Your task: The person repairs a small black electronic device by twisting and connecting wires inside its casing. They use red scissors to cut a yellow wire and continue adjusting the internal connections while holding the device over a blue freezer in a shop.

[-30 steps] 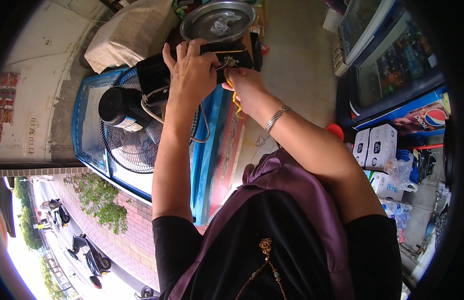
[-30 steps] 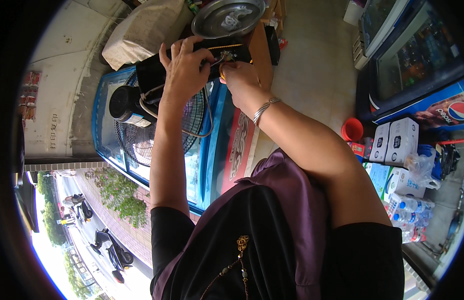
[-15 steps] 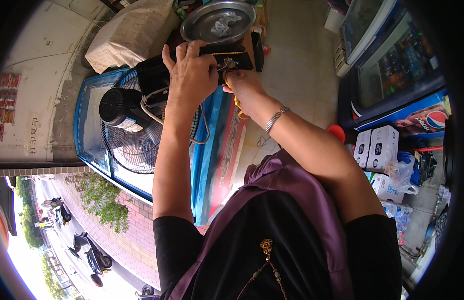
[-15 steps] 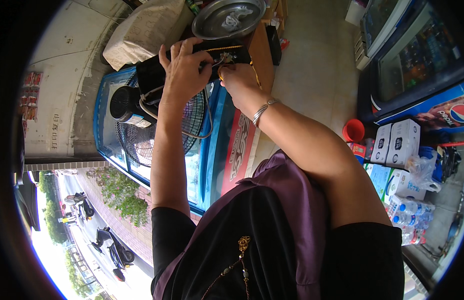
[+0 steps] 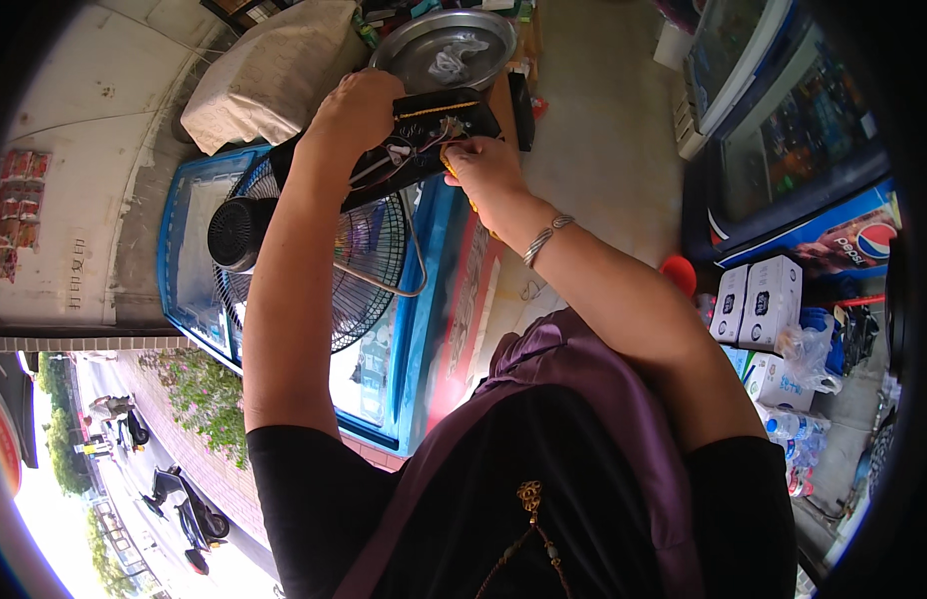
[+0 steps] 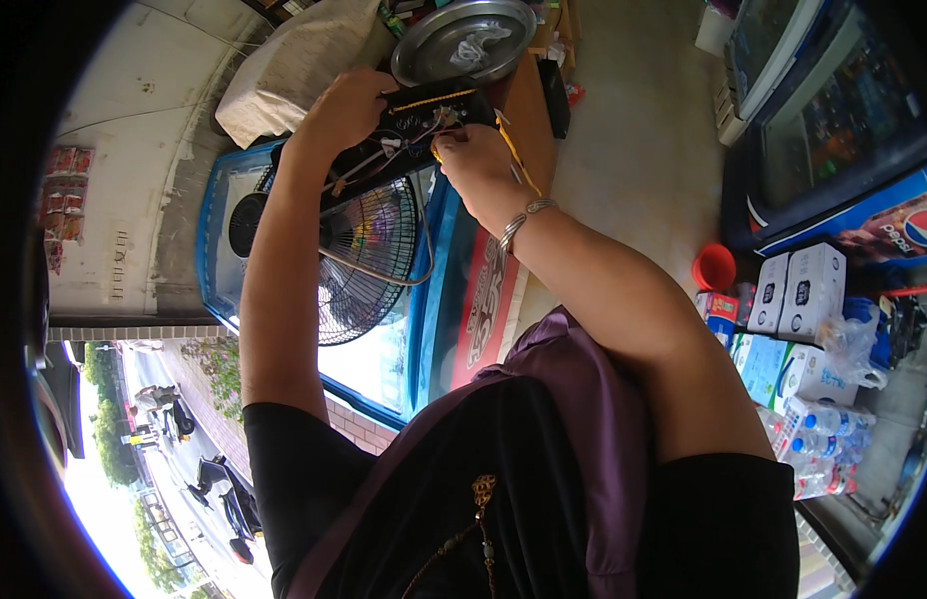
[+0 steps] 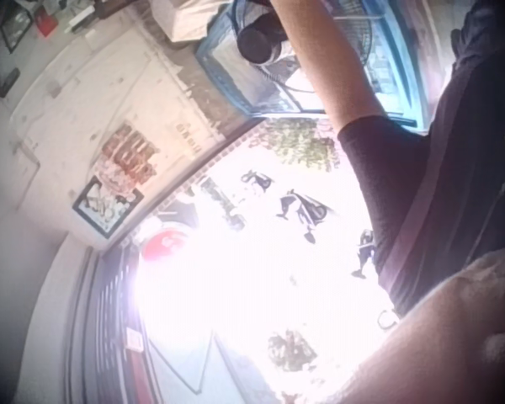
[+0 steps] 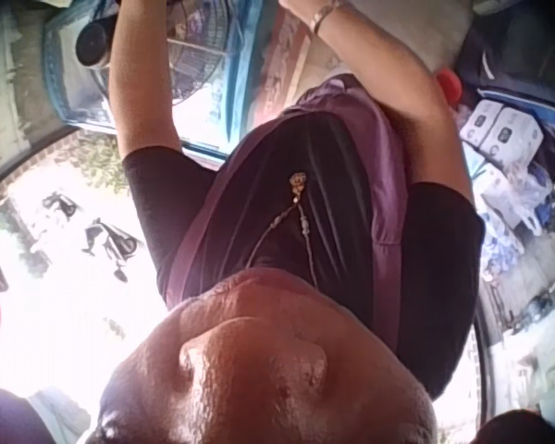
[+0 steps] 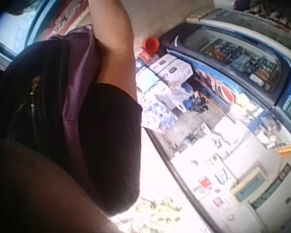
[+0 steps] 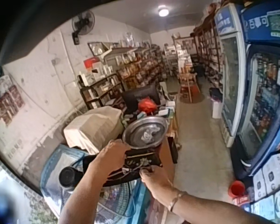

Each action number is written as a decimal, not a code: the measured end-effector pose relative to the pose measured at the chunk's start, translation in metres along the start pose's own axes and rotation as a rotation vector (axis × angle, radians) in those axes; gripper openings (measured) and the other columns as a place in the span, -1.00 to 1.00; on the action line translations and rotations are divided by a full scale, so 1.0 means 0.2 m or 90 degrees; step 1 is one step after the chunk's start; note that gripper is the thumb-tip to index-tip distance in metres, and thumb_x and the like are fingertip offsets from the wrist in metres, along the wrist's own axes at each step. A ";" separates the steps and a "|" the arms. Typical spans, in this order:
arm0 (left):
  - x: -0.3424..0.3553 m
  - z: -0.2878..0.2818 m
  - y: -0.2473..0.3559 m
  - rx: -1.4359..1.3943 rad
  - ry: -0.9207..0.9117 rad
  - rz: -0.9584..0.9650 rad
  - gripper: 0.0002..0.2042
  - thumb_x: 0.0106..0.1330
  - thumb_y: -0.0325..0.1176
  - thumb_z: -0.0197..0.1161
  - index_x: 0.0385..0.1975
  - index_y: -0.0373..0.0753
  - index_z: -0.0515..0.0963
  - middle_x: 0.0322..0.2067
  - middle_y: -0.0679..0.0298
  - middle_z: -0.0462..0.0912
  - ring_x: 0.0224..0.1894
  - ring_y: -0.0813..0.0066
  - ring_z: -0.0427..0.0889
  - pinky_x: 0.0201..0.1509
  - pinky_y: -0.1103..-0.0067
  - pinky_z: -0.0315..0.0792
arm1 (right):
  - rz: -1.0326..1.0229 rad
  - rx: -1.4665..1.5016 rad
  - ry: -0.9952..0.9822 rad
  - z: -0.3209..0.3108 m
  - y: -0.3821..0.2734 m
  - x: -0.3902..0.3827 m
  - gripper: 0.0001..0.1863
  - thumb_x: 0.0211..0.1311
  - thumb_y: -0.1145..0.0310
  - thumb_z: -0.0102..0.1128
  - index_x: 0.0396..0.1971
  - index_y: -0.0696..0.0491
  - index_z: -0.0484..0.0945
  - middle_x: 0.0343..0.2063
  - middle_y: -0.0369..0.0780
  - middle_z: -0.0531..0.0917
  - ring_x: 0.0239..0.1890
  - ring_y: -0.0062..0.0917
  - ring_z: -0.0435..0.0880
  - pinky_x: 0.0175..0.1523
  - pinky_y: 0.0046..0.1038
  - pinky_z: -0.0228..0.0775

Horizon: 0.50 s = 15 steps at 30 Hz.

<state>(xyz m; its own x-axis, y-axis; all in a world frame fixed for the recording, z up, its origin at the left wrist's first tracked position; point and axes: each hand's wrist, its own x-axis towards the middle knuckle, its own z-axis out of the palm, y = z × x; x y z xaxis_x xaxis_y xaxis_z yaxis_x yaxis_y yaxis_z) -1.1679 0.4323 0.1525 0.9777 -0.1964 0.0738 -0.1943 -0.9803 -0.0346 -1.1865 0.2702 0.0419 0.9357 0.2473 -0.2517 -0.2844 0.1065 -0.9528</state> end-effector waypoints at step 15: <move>-0.01 0.04 0.03 0.045 0.076 -0.083 -0.77 0.30 -0.32 0.16 -0.07 0.04 0.59 -0.22 0.11 0.70 -0.11 0.01 0.65 -0.04 0.23 0.51 | 0.092 0.074 0.008 0.02 -0.01 0.28 -0.80 0.21 0.49 0.14 -0.30 0.34 0.60 -0.42 -0.10 0.66 -0.48 -0.44 0.70 -0.43 -0.48 0.63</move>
<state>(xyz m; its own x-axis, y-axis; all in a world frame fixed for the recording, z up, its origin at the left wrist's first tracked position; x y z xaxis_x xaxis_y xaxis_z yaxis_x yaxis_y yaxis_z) -1.1710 0.4263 0.1437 0.9772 -0.0731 0.1991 -0.0566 -0.9946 -0.0872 -1.1339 0.2877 0.0298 0.8858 0.2561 -0.3871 -0.4374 0.1816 -0.8808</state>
